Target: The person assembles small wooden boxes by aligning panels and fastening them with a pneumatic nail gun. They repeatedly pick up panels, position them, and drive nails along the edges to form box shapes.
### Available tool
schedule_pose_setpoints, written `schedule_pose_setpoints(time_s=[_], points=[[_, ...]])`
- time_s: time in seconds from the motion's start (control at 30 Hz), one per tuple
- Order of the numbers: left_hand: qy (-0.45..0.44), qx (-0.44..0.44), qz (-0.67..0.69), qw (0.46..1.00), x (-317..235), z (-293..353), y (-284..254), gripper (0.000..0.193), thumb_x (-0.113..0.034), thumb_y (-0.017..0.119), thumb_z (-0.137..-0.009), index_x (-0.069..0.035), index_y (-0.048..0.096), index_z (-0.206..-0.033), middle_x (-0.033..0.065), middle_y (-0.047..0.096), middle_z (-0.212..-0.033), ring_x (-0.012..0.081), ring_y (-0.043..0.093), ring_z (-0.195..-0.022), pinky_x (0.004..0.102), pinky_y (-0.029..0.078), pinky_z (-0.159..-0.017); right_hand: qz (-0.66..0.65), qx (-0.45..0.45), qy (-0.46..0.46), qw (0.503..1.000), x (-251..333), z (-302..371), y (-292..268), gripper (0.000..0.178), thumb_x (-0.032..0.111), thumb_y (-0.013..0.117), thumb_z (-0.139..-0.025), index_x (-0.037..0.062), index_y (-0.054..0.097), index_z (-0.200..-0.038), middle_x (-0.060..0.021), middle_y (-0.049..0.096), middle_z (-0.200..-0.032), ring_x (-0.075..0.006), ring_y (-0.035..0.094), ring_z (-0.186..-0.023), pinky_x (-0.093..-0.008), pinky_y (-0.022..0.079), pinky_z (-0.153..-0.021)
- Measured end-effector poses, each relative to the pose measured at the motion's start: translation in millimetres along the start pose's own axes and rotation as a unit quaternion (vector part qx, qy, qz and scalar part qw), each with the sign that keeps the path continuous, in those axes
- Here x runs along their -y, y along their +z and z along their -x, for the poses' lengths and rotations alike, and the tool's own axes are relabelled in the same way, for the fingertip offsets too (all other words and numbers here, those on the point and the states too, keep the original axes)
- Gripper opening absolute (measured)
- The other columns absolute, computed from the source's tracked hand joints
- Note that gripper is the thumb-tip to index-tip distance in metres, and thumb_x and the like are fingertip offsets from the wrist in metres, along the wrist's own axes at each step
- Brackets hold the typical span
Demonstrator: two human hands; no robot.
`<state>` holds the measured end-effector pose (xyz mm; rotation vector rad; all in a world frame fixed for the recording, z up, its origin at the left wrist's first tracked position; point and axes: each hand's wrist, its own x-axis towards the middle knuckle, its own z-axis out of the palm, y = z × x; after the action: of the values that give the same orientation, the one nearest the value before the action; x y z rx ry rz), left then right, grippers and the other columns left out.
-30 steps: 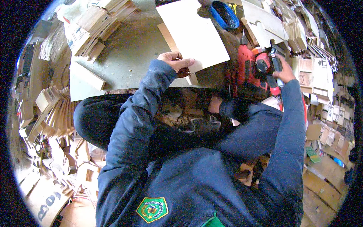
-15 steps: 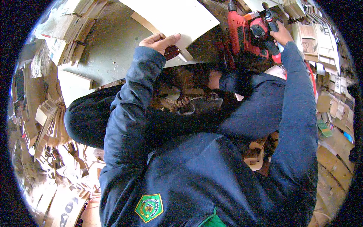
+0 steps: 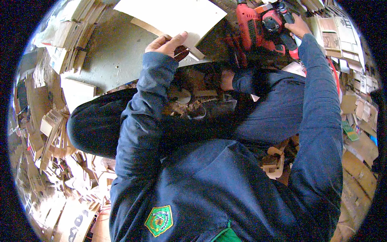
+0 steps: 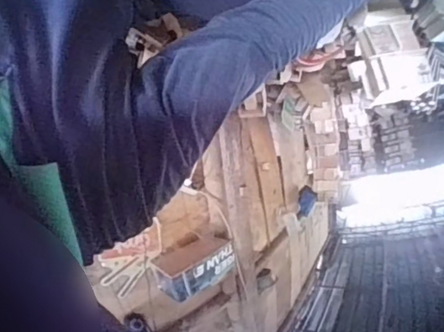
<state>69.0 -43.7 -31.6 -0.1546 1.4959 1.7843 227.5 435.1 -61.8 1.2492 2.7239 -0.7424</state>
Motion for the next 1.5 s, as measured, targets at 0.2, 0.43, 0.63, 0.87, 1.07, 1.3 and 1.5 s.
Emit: schedule_pose_setpoints(time_s=[0.2, 0.43, 0.63, 0.87, 1.07, 1.3, 1.5], points=[[0.033, -0.015, -0.030, 0.999, 5.9, 3.8, 6.0, 0.028, -0.026, 0.079, -0.081, -0.004, 0.063, -0.075, 0.0042, 0.064, -0.074, 0.0124, 0.063, -0.064, 0.0262, 0.054, -0.059, 0.044, -0.027, -0.001, 0.999, 10.4, 4.8, 1.5, 0.061, 0.018, 0.066, -0.078, 0.0047, 0.044, -0.133, -0.0131, 0.064, -0.084, -0.0185, 0.060, -0.051, -0.0342, 0.050, -0.047], [0.054, -0.031, -0.055, 0.997, 13.1, 5.6, 9.2, 0.027, -0.026, 0.078, -0.083, -0.005, 0.063, -0.074, 0.0009, 0.062, -0.070, 0.0096, 0.061, -0.061, 0.0240, 0.053, -0.057, 0.228, -0.045, -0.031, 0.972, 11.4, -11.8, -6.0, 0.049, 0.017, 0.066, -0.073, 0.0046, 0.055, -0.119, -0.0167, 0.067, -0.088, -0.0244, 0.066, -0.063, -0.0376, 0.054, -0.058], [0.052, -0.012, 0.024, 0.998, 17.9, 0.8, 7.0, 0.027, -0.022, 0.080, -0.081, 0.000, 0.064, -0.082, 0.0067, 0.067, -0.078, 0.0146, 0.064, -0.067, 0.0264, 0.056, -0.062, 0.173, -0.082, -0.143, 0.971, 61.3, 46.4, -97.4, 0.045, 0.018, 0.066, -0.077, -0.0008, 0.058, -0.117, -0.0123, 0.066, -0.081, -0.0200, 0.063, -0.063, -0.0335, 0.051, -0.059], [0.060, -0.002, 0.040, 0.997, 20.1, 0.8, 8.2, 0.027, -0.021, 0.078, -0.082, 0.000, 0.062, -0.078, 0.0073, 0.066, -0.079, 0.0158, 0.064, -0.071, 0.0282, 0.057, -0.066, -0.136, 0.041, -0.140, 0.980, 185.2, 215.2, -130.2, 0.022, 0.023, 0.065, -0.088, 0.0053, 0.062, -0.102, -0.0012, 0.059, -0.063, -0.0078, 0.054, -0.050, -0.0233, 0.044, -0.047], [0.069, -0.014, -0.026, 0.997, 20.4, -1.7, 7.6, 0.025, -0.022, 0.076, -0.084, -0.001, 0.062, -0.079, 0.0060, 0.064, -0.078, 0.0137, 0.062, -0.068, 0.0251, 0.053, -0.062, -0.255, 0.160, -0.144, 0.943, 254.3, 285.1, -68.4, 0.026, 0.015, 0.064, -0.089, 0.0018, 0.060, -0.111, -0.0025, 0.062, -0.070, -0.0080, 0.057, -0.054, -0.0232, 0.047, -0.050], [0.058, -0.021, -0.031, 0.998, 18.9, 4.7, 8.3, 0.022, -0.020, 0.075, -0.085, -0.003, 0.064, -0.080, 0.0032, 0.061, -0.075, 0.0115, 0.058, -0.066, 0.0231, 0.050, -0.060, -0.253, 0.144, -0.140, 0.946, 246.6, 271.2, -65.9, 0.028, 0.013, 0.065, -0.087, 0.0005, 0.059, -0.112, -0.0025, 0.061, -0.070, -0.0080, 0.057, -0.057, -0.0235, 0.048, -0.052], [0.123, -0.013, -0.107, 0.987, 19.2, 5.4, 8.7, 0.022, -0.020, 0.075, -0.085, -0.005, 0.062, -0.077, 0.0024, 0.060, -0.072, 0.0114, 0.058, -0.065, 0.0251, 0.051, -0.061, -0.288, 0.133, -0.167, 0.933, 243.4, 254.2, -66.3, 0.028, 0.014, 0.064, -0.085, -0.0001, 0.061, -0.110, -0.0036, 0.065, -0.079, -0.0079, 0.057, -0.055, -0.0240, 0.048, -0.048]])
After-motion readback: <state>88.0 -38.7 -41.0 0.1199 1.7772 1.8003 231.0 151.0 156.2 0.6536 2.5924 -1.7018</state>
